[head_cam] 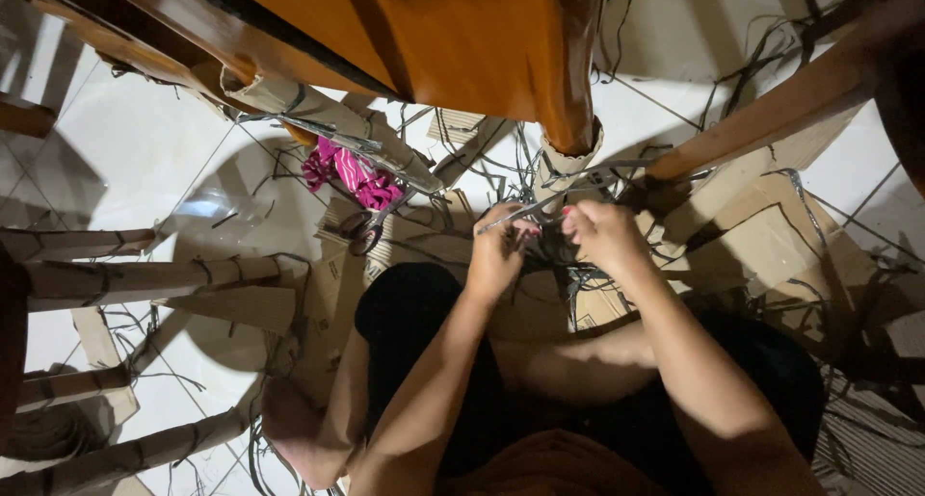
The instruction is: Tying black strings or wires around the legs of wooden furniture, possibly as part of a repair or decorative process.
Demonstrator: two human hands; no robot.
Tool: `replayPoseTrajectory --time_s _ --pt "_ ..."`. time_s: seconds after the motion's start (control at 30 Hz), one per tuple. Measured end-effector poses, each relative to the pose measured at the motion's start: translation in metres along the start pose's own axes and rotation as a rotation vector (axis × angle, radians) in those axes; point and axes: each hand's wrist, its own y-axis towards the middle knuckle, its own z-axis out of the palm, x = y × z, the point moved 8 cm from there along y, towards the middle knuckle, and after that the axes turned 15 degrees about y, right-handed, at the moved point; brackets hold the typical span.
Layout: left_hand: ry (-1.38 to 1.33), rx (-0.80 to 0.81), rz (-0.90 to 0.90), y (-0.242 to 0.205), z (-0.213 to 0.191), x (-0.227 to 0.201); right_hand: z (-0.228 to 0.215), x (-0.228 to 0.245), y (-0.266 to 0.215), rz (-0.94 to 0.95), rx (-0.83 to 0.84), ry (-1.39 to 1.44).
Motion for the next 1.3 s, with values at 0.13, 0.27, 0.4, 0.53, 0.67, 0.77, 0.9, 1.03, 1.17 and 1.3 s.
replayPoseTrajectory --time_s 0.13,0.27,0.4,0.53,0.67,0.77,0.9,1.03,1.17,1.3 --pt "-0.018 -0.053 -0.096 -0.009 0.016 0.046 -0.019 -0.006 0.015 -0.038 -0.059 -0.154" --pt "-0.122 -0.134 -0.238 -0.009 0.016 0.065 -0.023 -0.029 0.03 -0.015 -0.191 -0.189" --pt "-0.291 -0.218 -0.273 -0.012 0.015 0.086 -0.02 -0.054 0.044 -0.061 -0.343 -0.256" --pt "-0.429 -0.207 -0.293 -0.008 0.01 0.059 -0.017 -0.022 0.032 -0.035 -0.377 -0.221" --pt "-0.586 -0.187 -0.339 -0.014 0.03 0.091 -0.027 -0.035 0.037 0.115 -0.268 0.069" --pt "-0.465 -0.062 -0.382 -0.008 0.03 0.077 -0.03 -0.025 0.036 0.038 -0.207 0.244" --pt "-0.227 0.123 -0.421 -0.001 0.046 0.059 -0.035 0.013 0.027 0.008 -0.139 0.188" --pt "-0.236 0.139 -0.512 0.0 0.046 0.046 -0.039 -0.001 0.033 -0.262 -0.21 0.031" --pt "0.166 0.101 -0.422 0.008 0.04 0.04 -0.025 0.014 0.022 -0.69 -0.224 -0.381" --pt "0.286 0.097 -0.334 0.013 0.035 0.027 -0.014 0.034 0.015 -0.735 -0.195 -0.491"
